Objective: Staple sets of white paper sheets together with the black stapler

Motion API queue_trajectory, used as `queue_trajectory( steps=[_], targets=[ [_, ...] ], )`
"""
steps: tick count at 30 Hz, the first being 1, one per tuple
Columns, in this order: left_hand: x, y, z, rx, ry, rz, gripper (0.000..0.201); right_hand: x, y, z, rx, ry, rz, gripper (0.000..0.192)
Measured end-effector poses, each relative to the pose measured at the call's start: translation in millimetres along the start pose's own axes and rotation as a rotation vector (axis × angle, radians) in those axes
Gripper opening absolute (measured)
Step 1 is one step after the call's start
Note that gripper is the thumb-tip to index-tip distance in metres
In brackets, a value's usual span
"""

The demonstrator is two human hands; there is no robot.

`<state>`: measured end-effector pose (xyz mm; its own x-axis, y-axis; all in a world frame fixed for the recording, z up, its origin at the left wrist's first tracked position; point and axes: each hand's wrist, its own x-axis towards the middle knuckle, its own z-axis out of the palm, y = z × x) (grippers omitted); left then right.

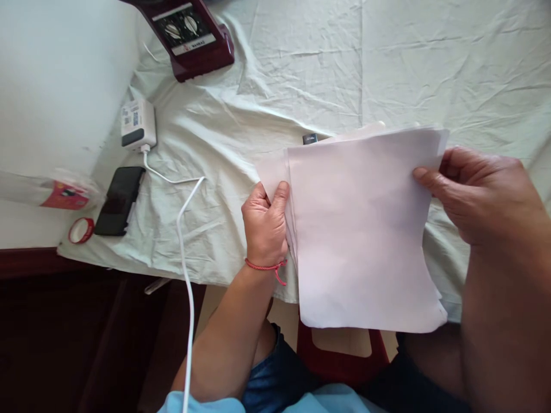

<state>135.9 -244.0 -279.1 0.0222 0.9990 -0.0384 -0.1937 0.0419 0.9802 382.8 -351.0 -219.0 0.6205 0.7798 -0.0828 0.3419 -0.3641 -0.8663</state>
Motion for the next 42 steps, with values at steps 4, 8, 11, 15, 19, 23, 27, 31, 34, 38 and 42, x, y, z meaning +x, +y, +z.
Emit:
queue_trajectory(
  steps=[4,8,11,15,19,23,27,31,34,38,42],
  targets=[
    [1.7,-0.8,-2.0,-0.023,-0.002,-0.009,0.036,3.3,4.7,-2.1,-0.024,0.029,0.033,0.016],
    [2.9,-2.4,-4.9,-0.014,0.016,-0.004,0.034,3.4,0.6,-1.0,0.035,0.078,0.05,0.007],
    [3.4,-3.0,-7.1,-0.011,0.026,0.009,0.031,2.6,-3.3,-0.3,0.002,0.131,0.055,0.005],
    [1.5,0.2,-4.4,-0.038,0.009,-0.004,0.03,1.7,-4.4,1.9,0.031,0.118,0.021,0.006],
    [-1.4,4.0,0.9,-0.064,-0.034,-0.022,0.035,1.6,-1.8,4.7,0.141,0.074,0.005,0.013],
    [-1.9,4.0,1.5,-0.075,-0.04,-0.014,0.036,2.0,2.4,3.9,0.091,0.062,-0.015,0.014],
    [-1.7,3.5,1.1,-0.105,-0.053,-0.035,0.031,3.0,2.8,3.1,0.057,0.085,-0.01,0.014],
    [-2.3,4.5,2.0,-0.122,-0.065,-0.045,0.026,4.3,-1.0,2.7,0.059,0.116,0.033,0.007],
    [-2.3,5.5,1.8,-0.141,-0.075,-0.057,0.025,4.2,-2.8,1.2,0.013,0.116,0.058,0.004],
    [-1.0,5.3,-0.9,-0.154,-0.074,-0.06,0.026,3.4,-2.5,-0.9,-0.063,0.155,0.074,0.005],
    [-0.2,4.2,-2.6,-0.151,-0.067,-0.052,0.026,2.7,-4.5,0.6,-0.027,0.192,0.053,0.004]
  ],
)
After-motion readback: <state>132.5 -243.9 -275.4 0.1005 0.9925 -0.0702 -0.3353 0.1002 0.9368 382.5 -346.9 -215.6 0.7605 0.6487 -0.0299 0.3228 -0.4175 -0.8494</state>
